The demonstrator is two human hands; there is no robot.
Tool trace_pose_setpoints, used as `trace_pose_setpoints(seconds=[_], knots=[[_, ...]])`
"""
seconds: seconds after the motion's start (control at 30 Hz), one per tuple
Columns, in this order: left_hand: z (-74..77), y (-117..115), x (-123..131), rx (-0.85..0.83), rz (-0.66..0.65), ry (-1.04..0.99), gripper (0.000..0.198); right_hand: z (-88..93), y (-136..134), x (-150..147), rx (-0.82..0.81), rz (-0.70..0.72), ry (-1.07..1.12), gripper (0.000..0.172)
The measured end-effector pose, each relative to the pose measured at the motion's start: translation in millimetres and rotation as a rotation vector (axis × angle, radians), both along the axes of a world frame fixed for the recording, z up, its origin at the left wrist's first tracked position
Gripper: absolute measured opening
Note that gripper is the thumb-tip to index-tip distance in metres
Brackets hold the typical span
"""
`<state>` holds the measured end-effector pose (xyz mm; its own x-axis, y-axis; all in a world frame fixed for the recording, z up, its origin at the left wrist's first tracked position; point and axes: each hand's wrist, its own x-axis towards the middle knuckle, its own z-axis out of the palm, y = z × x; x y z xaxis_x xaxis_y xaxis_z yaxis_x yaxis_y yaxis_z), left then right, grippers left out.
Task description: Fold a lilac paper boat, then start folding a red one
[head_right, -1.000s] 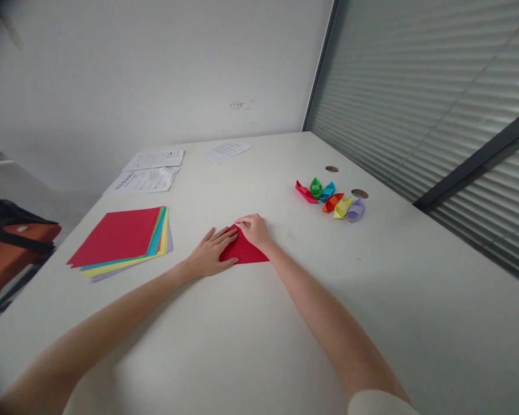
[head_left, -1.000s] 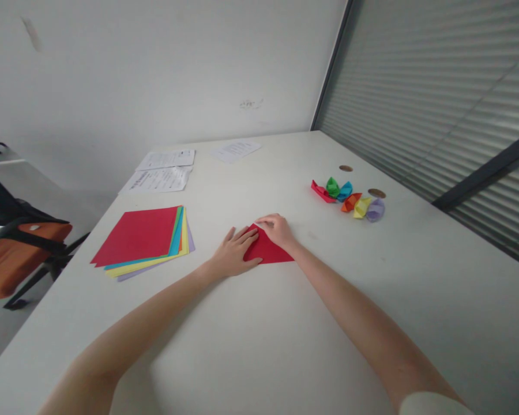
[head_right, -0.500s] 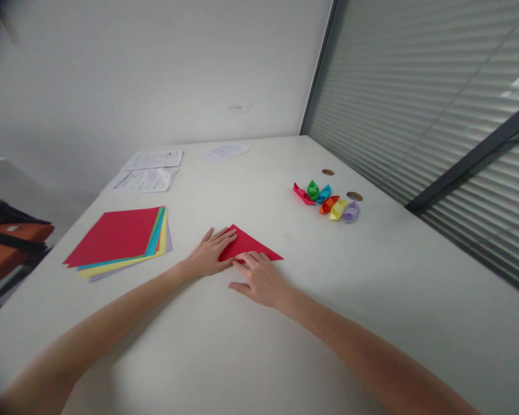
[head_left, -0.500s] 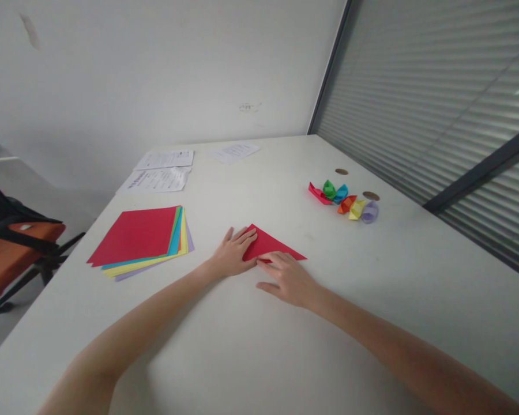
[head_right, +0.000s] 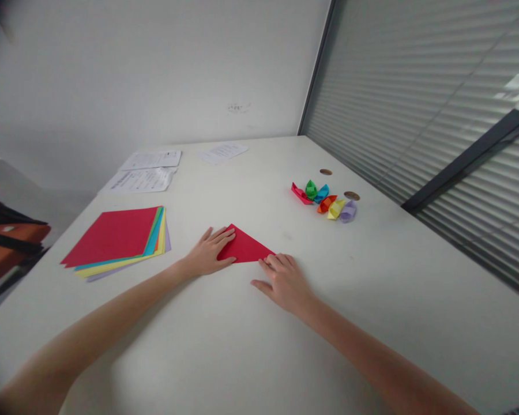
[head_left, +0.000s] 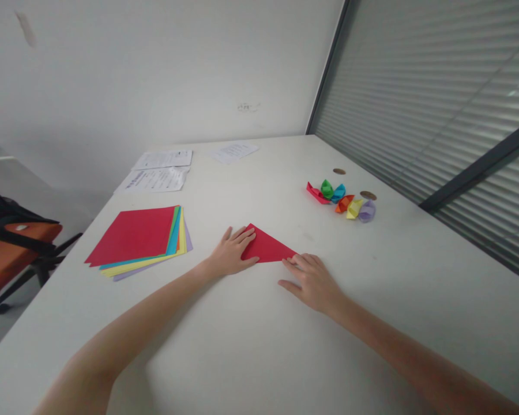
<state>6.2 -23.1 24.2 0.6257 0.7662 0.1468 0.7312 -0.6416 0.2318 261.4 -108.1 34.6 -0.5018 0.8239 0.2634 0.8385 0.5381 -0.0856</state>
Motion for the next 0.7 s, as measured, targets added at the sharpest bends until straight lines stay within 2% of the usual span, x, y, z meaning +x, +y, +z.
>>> trace_pose_setpoints(seconds=[0.2,0.3,0.4,0.53,0.63,0.7], knots=[[-3.4,2,0,-0.009,-0.01,0.0,0.075,-7.9,-2,42,0.068,-0.047,0.053,0.037],[-3.7,2,1,0.0,-0.008,0.004,0.074,-4.0,5,41,0.109,-0.1,0.135,0.027],[-2.5,0,1,0.001,0.001,0.005,0.074,4.9,26,16,0.13,-0.179,0.25,0.026],[1.6,-2,0,-0.003,0.011,0.006,0.072,12.0,72,-38,0.052,-0.129,0.401,0.03],[4.0,-1,0,-0.009,0.004,0.009,0.073,7.2,103,-72,-0.009,-0.118,0.493,0.032],[4.4,0,0,-0.01,-0.005,0.008,0.073,-0.2,114,-84,-0.049,-0.113,0.49,0.034]])
